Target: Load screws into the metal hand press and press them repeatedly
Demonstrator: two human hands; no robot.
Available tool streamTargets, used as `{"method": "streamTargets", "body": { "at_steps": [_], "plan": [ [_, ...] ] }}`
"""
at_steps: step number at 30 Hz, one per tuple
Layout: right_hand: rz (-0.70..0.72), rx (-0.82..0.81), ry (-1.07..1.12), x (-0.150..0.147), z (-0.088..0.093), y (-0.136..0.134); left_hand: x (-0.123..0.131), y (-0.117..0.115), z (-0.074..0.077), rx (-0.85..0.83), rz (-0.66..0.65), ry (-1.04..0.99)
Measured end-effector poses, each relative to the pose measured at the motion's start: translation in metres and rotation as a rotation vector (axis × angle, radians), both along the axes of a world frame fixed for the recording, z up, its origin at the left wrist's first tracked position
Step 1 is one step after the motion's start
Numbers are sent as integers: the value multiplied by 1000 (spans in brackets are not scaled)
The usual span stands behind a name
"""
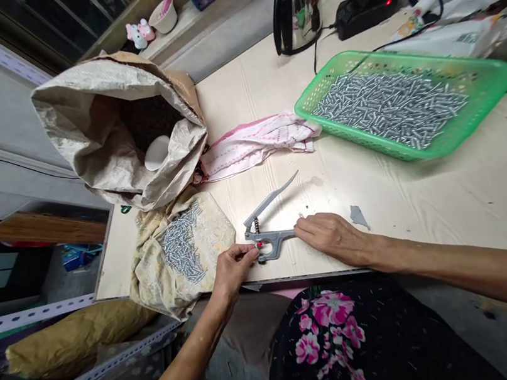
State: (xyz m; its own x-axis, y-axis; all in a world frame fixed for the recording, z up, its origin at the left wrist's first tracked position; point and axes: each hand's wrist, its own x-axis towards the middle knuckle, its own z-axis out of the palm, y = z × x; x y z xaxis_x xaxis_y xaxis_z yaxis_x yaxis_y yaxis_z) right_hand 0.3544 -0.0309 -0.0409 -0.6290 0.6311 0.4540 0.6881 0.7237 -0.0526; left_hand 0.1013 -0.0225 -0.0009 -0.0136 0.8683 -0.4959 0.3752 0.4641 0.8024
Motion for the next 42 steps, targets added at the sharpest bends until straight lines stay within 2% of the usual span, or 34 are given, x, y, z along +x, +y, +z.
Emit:
{"method": "streamTargets", "body": {
  "at_steps": [8,13,16,21,29,33,39,42],
  "plan": [
    [16,-65,-2,1,1,0,3,3,4,-94,-26,40],
    [26,-61,5,-2,-1,1,1,15,11,-220,-178,69],
    [38,-86,13,-2,1,2,1,22,13,-298,-208,58],
    [67,-234,4,0,6,8,1,23,11,-359,-155,12],
    [51,-485,13,6,24,15,4,22,13,-432,-133,73],
    [21,-408,5,14,27,32,4,23,14,-441,-142,94],
    [58,-403,-110,19,8,60,5,22,15,-432,-154,89],
    [46,-387,-134,17,9,66,5,22,16,-442,-154,97]
  ]
}}
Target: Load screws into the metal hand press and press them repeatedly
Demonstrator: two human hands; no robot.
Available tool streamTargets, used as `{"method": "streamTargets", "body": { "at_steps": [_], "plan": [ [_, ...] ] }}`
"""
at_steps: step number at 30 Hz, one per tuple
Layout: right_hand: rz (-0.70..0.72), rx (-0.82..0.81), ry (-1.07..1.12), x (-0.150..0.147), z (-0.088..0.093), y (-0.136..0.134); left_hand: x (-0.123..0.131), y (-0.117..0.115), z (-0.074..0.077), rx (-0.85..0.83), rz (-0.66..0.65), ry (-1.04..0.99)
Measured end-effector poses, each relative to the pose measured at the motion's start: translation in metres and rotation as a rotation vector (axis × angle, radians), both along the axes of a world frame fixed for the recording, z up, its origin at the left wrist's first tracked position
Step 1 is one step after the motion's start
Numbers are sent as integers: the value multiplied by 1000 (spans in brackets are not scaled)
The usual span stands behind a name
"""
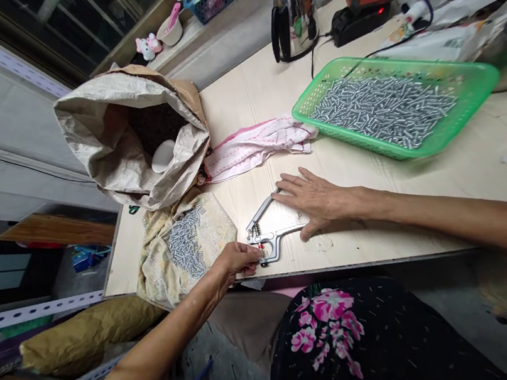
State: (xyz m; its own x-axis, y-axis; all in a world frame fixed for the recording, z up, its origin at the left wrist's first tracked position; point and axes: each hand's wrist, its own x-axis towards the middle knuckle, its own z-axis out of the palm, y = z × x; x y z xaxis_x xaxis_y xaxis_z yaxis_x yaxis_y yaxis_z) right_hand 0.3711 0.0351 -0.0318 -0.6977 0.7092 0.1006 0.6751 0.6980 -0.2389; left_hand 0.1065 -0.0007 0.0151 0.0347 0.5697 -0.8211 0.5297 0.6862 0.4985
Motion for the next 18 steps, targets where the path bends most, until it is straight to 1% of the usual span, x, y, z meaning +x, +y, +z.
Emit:
{"method": "streamTargets", "body": {
  "at_steps": [6,10,12,13,14,16,18],
  "plan": [
    [-6,-6,-3,-5,15,7,1,1,1,0,-6,-3],
    [-28,-4,-2,-6,16,6,0,2,-2,0,-11,5],
    [-41,1,13,-6,16,3,-1,0,0,15,-68,52],
    [-45,2,17,-6,16,0,0,-2,2,59,-133,112],
    [-47,-1,18,-6,17,-3,1,-5,4,148,-217,195],
    [-62,-16,20,-8,19,-10,7,-11,9,439,-407,370],
    [-96,-29,46,-10,21,-16,19,-15,11,767,-582,444]
  ]
}}
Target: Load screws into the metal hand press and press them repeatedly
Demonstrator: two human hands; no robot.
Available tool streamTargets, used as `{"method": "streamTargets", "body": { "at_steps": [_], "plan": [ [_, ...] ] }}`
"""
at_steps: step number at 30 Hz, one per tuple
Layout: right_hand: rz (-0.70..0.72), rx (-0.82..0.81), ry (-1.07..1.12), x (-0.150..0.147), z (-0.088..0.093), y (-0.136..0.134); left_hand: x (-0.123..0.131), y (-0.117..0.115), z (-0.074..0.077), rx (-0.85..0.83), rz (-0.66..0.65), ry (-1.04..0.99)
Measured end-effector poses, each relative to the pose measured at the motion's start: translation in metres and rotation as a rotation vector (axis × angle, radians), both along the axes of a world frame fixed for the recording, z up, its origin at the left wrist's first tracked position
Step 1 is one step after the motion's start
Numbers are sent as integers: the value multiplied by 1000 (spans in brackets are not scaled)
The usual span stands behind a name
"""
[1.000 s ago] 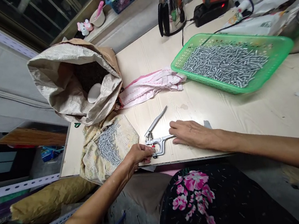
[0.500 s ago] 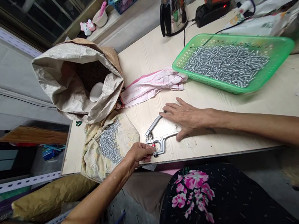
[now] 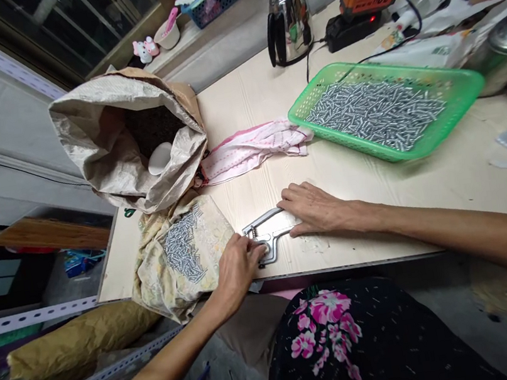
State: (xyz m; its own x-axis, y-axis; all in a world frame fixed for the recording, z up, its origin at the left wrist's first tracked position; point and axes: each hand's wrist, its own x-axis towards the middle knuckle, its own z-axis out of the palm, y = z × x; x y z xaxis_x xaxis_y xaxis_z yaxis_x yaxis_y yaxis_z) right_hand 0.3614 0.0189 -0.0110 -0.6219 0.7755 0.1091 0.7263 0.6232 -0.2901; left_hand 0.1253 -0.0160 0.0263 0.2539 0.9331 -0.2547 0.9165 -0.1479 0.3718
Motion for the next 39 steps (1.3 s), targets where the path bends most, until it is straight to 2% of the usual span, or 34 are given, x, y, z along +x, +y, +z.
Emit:
{"method": "streamTargets", "body": {
  "at_steps": [2,5,9,16,20,24,29,34,37,39],
  "plan": [
    [-30,-11,33,-1,0,-4,14,2,-3,169,-210,-29],
    [-18,-49,55,2,-2,-5,31,18,-13,203,-457,-68],
    [-18,-89,8,9,-1,-6,38,39,-21,116,-593,-28],
    [-29,-148,90,14,-2,-15,48,37,-20,166,-646,8],
    [-2,-124,115,12,-10,-20,49,33,-23,171,-637,-29],
    [-42,-92,109,2,-19,-23,47,30,-31,244,-616,-52],
    [-18,-114,127,5,-17,-16,44,26,-33,287,-580,-35],
    [44,-163,108,28,-7,4,44,-8,-38,426,-482,-57],
    [-40,-72,59,26,-3,10,49,-34,-47,409,-495,-79],
    [-38,-21,41,18,-2,14,52,-46,-51,383,-500,-92]
  ]
}}
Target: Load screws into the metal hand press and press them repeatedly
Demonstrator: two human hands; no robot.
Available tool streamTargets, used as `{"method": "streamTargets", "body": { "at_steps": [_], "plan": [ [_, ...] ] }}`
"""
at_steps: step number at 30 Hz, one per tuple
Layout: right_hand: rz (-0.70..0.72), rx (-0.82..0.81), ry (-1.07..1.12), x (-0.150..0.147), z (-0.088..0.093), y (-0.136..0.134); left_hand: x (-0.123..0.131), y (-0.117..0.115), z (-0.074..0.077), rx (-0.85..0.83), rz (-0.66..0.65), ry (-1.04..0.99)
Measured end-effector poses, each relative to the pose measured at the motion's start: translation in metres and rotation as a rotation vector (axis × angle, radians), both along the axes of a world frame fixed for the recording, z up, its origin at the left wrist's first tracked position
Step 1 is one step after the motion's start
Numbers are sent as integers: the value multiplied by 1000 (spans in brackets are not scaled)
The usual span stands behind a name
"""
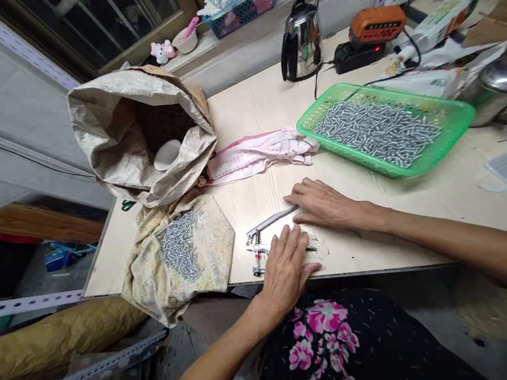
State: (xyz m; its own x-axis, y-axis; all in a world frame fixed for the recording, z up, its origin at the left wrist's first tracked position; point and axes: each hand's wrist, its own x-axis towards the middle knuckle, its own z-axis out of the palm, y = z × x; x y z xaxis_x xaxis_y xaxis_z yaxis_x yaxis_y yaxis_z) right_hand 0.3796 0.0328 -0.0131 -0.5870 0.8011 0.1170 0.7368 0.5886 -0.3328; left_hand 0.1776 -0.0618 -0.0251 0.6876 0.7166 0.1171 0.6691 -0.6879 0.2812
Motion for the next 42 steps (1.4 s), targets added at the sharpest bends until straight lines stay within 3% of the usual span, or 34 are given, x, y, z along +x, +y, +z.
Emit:
{"method": "streamTargets", "body": {
  "at_steps": [5,8,11,14,18,20,23,26,30,32,35,37,39,42],
  "plan": [
    [181,-59,84,-9,-5,32,1,-10,-4,-62,-20,-53],
    [206,-76,85,-12,0,43,-2,-9,-3,-69,-28,-85],
    [251,23,67,-35,15,29,-2,-8,-1,-47,-43,-91],
    [453,100,35,-73,26,7,0,-16,3,-11,-117,-132],
    [651,133,-78,-110,24,-4,-7,-44,18,37,-314,-251],
    [681,166,-115,-117,20,-5,-20,-56,28,52,-329,-297],
    [753,222,-133,-122,15,-7,-55,-59,43,128,-141,-319],
    [795,221,-100,-131,9,-9,-99,-40,51,262,205,-206],
    [629,111,133,-133,15,0,-153,7,48,335,595,19],
    [459,82,297,-116,31,8,-169,33,43,323,668,97],
    [167,168,467,-58,64,20,-179,69,35,250,724,192],
    [-13,325,419,-8,84,26,-180,89,30,218,764,241],
    [-204,504,226,38,96,30,-180,105,27,201,796,286],
    [-427,631,-22,77,97,24,-180,122,26,172,779,375]
  ]
}}
